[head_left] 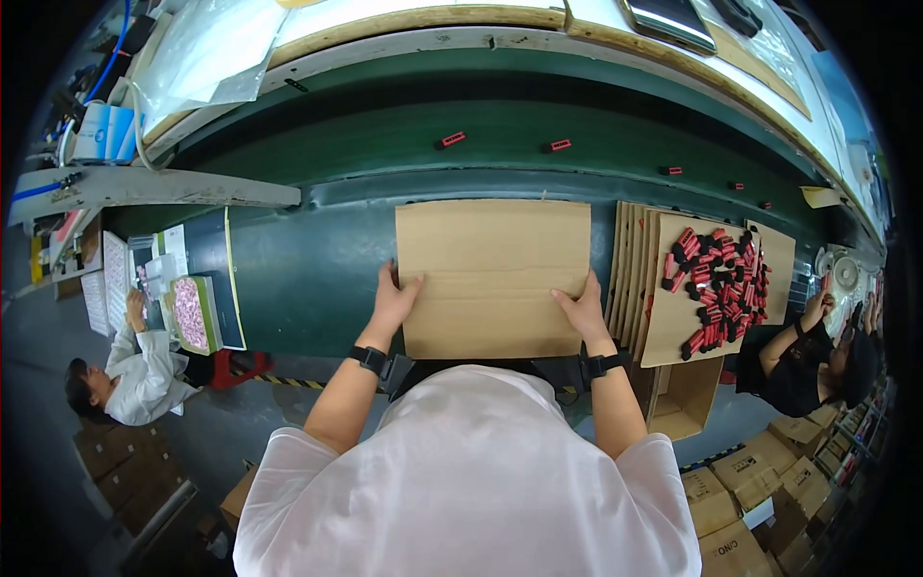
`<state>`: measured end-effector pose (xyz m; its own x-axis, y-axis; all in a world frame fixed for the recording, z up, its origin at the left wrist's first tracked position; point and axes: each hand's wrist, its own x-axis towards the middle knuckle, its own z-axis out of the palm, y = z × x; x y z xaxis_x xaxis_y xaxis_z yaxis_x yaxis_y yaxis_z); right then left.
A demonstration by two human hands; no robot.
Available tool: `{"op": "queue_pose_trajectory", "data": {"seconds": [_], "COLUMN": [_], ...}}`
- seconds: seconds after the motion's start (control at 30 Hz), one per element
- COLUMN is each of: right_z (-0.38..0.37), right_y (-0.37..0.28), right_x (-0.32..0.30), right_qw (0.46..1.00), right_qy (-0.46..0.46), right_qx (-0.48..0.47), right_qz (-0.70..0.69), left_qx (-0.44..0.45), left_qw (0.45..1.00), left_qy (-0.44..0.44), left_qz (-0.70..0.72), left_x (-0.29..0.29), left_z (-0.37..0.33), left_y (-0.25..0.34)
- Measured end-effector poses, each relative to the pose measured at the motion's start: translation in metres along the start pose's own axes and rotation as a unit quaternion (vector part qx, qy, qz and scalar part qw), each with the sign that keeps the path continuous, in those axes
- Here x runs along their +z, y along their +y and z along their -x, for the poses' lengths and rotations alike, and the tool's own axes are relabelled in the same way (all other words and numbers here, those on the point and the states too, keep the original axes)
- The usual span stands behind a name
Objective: The person picks up red electronic devices, inspects them, and places them onto a cardboard sheet. After filling the sheet, the person moves it aside, sets down a new cardboard sheet, and continues the process.
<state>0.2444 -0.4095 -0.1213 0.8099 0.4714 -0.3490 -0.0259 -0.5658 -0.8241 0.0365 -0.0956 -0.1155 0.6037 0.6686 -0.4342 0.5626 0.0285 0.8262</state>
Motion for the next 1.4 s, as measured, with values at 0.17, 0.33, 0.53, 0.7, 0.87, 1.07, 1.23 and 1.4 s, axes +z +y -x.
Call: {"op": "queue_pose_trajectory", "data": {"seconds": [0.17,0.33,0.53,0.7,0.87,1.07,1.23,1.4], "right_z": [0.012,0.028,0.061,0.066,0.05,0.043,0.064,0.093], "right_y": [-0.018,-0.021,-0.05,-0.09,-0.146,-0.232,-0.282,-0.295], "right_x": [-0.001,-0.015,-0.024,-0.022,-0.008,0.018,0.029,0.027], "right_qw": [0.987,0.986,0.976,0.97,0.969,0.97,0.951,0.927], "right_qy": [0.112,0.151,0.185,0.2,0.153,0.006,-0.118,-0.14], "right_qx": [0.018,-0.006,-0.07,-0.1,-0.189,-0.237,-0.232,-0.305], "right_qz": [0.117,0.077,0.094,0.098,0.042,-0.045,-0.165,-0.165], "left_qx": [0.208,0.269,0.208,0.245,0.22,0.294,0.44,0.427], "left_qw": [0.961,0.94,0.916,0.913,0.959,0.946,0.887,0.898], "left_qy": [0.116,0.044,-0.054,-0.015,-0.062,-0.102,-0.112,-0.094], "left_qz": [-0.143,-0.206,-0.337,-0.326,-0.168,-0.089,-0.083,0.044], "left_x": [-0.037,-0.026,0.007,-0.005,-0.039,-0.081,-0.101,-0.101], "left_z": [-0.099,-0.19,-0.246,-0.252,-0.184,-0.011,0.065,0.114], "left_y": [0.04,0.112,0.111,0.092,0.118,0.189,0.208,0.216]}}
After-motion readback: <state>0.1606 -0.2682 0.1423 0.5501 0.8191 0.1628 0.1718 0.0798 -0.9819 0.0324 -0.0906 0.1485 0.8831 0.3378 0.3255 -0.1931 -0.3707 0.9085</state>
